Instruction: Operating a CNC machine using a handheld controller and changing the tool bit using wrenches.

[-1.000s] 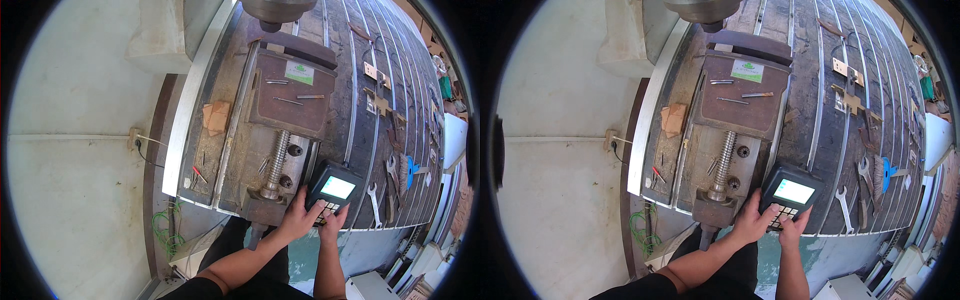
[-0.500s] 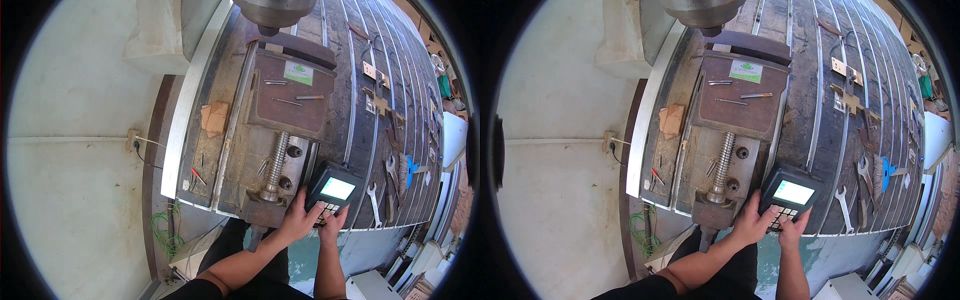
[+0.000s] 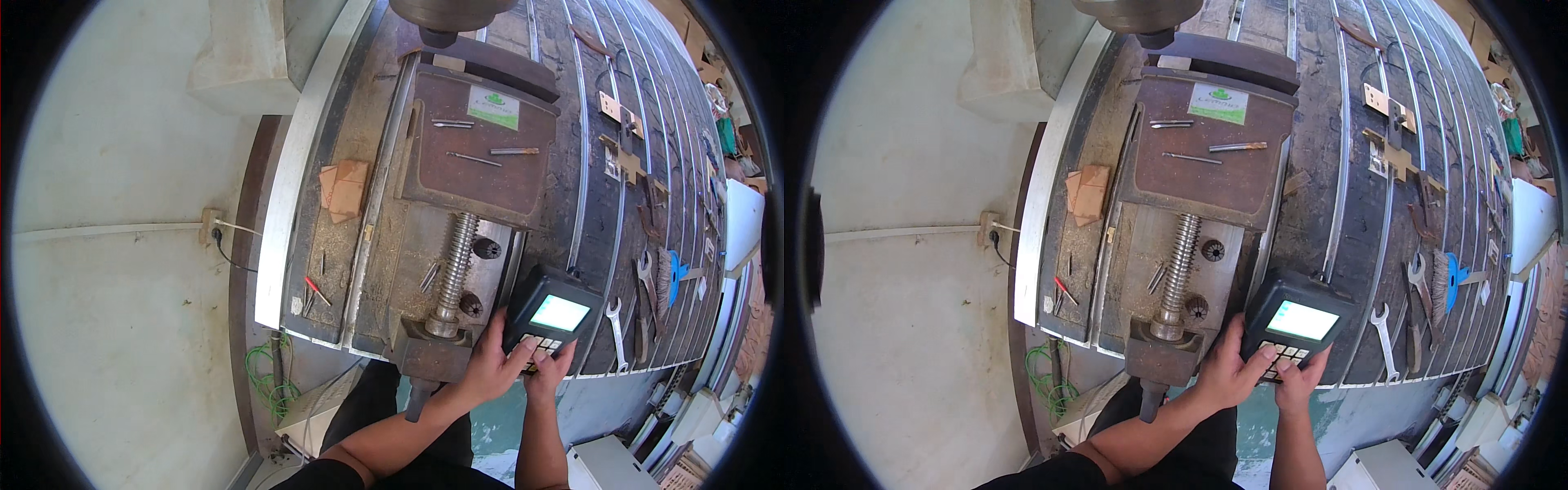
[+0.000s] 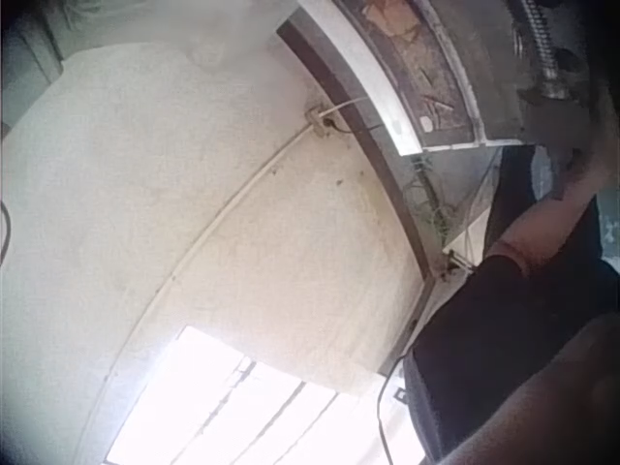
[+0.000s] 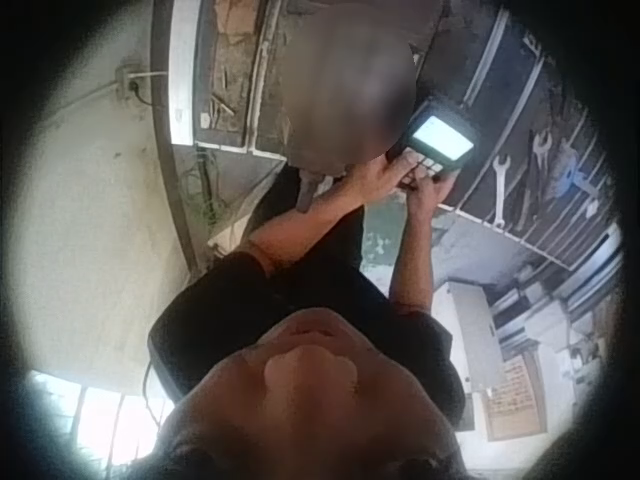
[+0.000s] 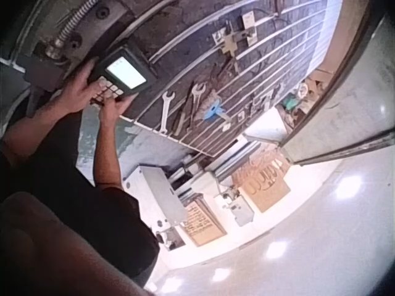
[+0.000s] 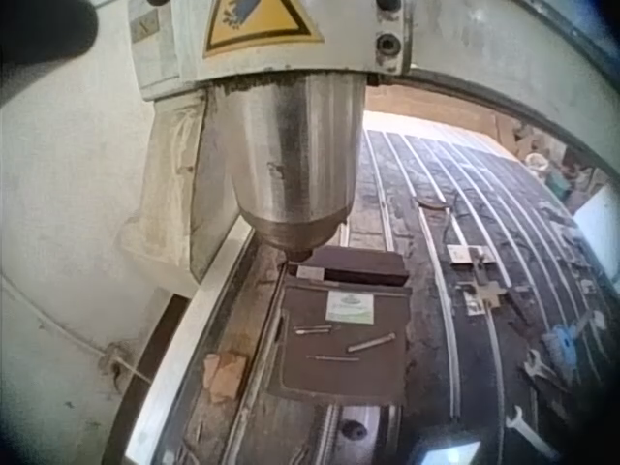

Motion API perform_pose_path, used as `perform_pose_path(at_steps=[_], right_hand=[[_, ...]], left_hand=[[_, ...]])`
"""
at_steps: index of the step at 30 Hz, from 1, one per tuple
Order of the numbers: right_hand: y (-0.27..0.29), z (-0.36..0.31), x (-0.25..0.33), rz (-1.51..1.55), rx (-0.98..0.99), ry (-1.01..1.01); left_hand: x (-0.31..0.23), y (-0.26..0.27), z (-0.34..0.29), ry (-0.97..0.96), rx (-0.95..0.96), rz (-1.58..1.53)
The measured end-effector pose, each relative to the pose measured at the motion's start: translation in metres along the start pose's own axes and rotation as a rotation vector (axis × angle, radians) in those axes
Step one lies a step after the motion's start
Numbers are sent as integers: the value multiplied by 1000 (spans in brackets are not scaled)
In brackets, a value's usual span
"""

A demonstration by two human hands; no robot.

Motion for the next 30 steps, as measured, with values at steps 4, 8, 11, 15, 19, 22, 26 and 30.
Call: perform_pose_path(at_steps=[4,8,11,15,19,22,26,30], right_hand=[[0,0,0,0,-10,-8],[1,0,-1,15,-10,0],[0,-2,0,-31,13,-60],[-3,-2,4,-39,22,-24],[-8,-2,7,2,21,-87],[-5,-1,5,7,15,-56],[-4,-1,4,-5,26,-9],[-4,-2,4,33,24,-69]], left_hand=[[0,0,1,-11,12,-21],[-1,0,0,11,9,-22],[3,0,0,23,13,-32],[0,1,0,8,7,-5],[2,0,0,59,23,-23],[1,0,1,17,17,-4],[2,0,1,4,12,-13],[6,-2,-1,41,22,-50]])
Point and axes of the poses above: each hand's wrist, its own z-axis towards the middle knuckle, its own y-axis out of the back of the hand, x = y × z, the point moved 5 cm from there along z, towards the middle knuckle, and after that the axes turned 11 degrees about -x, right-handed, at the moved point
